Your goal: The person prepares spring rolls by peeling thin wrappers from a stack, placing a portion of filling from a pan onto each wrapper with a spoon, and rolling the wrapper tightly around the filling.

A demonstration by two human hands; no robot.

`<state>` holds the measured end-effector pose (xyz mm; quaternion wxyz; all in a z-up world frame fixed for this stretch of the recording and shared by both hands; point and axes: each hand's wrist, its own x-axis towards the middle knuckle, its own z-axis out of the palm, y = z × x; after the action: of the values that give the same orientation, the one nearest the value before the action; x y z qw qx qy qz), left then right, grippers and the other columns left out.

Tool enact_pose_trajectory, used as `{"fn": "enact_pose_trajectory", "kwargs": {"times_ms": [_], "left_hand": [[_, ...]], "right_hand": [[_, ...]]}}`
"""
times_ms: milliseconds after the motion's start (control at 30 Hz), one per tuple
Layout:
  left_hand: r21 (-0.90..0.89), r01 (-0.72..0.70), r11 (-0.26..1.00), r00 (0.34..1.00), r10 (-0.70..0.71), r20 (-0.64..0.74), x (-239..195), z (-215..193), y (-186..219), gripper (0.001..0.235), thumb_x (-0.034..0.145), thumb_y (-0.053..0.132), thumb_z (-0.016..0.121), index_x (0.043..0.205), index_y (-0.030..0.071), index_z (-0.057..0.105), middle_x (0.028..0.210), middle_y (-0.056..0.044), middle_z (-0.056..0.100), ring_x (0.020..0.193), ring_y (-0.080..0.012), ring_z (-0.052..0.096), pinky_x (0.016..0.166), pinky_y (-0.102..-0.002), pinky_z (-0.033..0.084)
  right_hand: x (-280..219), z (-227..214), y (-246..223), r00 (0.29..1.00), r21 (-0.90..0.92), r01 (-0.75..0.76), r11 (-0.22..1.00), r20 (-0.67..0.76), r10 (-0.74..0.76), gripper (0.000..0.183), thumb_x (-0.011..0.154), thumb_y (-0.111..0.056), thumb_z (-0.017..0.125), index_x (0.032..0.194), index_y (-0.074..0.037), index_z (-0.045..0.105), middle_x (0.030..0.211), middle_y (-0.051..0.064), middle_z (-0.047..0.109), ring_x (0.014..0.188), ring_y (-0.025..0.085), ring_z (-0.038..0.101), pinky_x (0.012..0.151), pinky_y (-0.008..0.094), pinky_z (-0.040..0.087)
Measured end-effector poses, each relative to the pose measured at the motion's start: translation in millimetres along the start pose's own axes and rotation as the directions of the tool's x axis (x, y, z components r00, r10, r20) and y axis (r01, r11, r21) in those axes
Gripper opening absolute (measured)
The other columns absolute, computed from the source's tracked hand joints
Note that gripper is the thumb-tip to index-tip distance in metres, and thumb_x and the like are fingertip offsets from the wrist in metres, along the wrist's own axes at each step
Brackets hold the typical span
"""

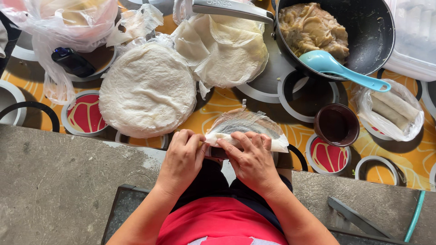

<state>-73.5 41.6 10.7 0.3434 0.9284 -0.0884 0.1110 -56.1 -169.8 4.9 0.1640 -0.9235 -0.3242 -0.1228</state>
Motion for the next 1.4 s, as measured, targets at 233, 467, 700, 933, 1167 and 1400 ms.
{"fn": "enact_pose_trajectory", "kwargs": {"times_ms": [233,467,700,933,1167,1400], "left_hand": [[0.027,-0.053,0.998,0.996,0.055,-0.077,-4,14,11,0.017,0.09,0.001,0.067,0.107,0.005,0.065,0.099,-0.012,0.067,0.095,-0.0334,0.064,0.085,-0.044,0.053],[-0.079,-0.232,0.969,0.968,0.222,-0.119,-8,36,9,0.026,0.089,-0.003,0.066,0.114,0.004,0.062,0.12,-0.018,0.068,0.118,-0.0367,0.064,0.101,-0.043,0.053],[-0.052,-0.33,0.943,0.944,0.33,-0.001,-8,46,4,0.051,0.082,-0.011,0.062,0.132,0.003,0.061,0.136,-0.017,0.063,0.135,-0.0348,0.057,0.112,-0.043,0.047],[-0.102,-0.338,0.936,0.938,0.344,0.046,-1,45,5,0.056,0.082,-0.011,0.06,0.136,0.004,0.06,0.137,-0.016,0.063,0.135,-0.0333,0.057,0.112,-0.042,0.048],[-0.045,-0.385,0.922,0.92,0.387,0.065,6,46,8,0.056,0.083,-0.008,0.062,0.137,0.002,0.06,0.139,-0.018,0.063,0.133,-0.0334,0.058,0.11,-0.043,0.048],[-0.042,-0.392,0.919,0.917,0.394,0.053,6,46,10,0.048,0.085,-0.004,0.065,0.132,0.002,0.063,0.134,-0.016,0.066,0.13,-0.0334,0.06,0.108,-0.043,0.049]], "right_hand": [[-7,5,0,0.999,0.017,-0.011,1.0,-0.032,0.012,0.047,0.089,-0.021,0.07,0.135,-0.028,0.067,0.132,0.003,0.055,0.127,0.026,0.049,0.107,0.05,0.03],[-16,-7,11,0.988,0.24,-0.046,0.97,-0.132,0.079,0.035,0.09,-0.01,0.069,0.126,-0.014,0.068,0.131,0.009,0.067,0.127,0.03,0.061,0.115,0.056,0.033],[-52,-40,42,0.921,0.19,-0.259,0.947,-0.246,0.301,0.025,0.086,-0.002,0.075,0.111,-0.006,0.074,0.115,0.007,0.071,0.109,0.029,0.064,0.099,0.042,0.048],[-62,-39,54,0.948,0.135,-0.238,0.962,-0.184,0.261,0.028,0.086,-0.007,0.076,0.114,-0.008,0.076,0.108,0.003,0.073,0.104,0.024,0.065,0.095,0.04,0.046],[-55,-41,50,0.956,-0.076,-0.253,0.964,-0.173,0.238,0.022,0.085,-0.015,0.076,0.106,-0.012,0.079,0.081,0.005,0.064,0.083,0.024,0.06,0.082,0.042,0.039],[-49,-27,31,0.84,0.07,-0.427,0.901,-0.337,0.425,0.008,0.092,-0.016,0.074,0.098,-0.011,0.074,0.087,0.007,0.072,0.078,0.026,0.067,0.075,0.038,0.05]]}}
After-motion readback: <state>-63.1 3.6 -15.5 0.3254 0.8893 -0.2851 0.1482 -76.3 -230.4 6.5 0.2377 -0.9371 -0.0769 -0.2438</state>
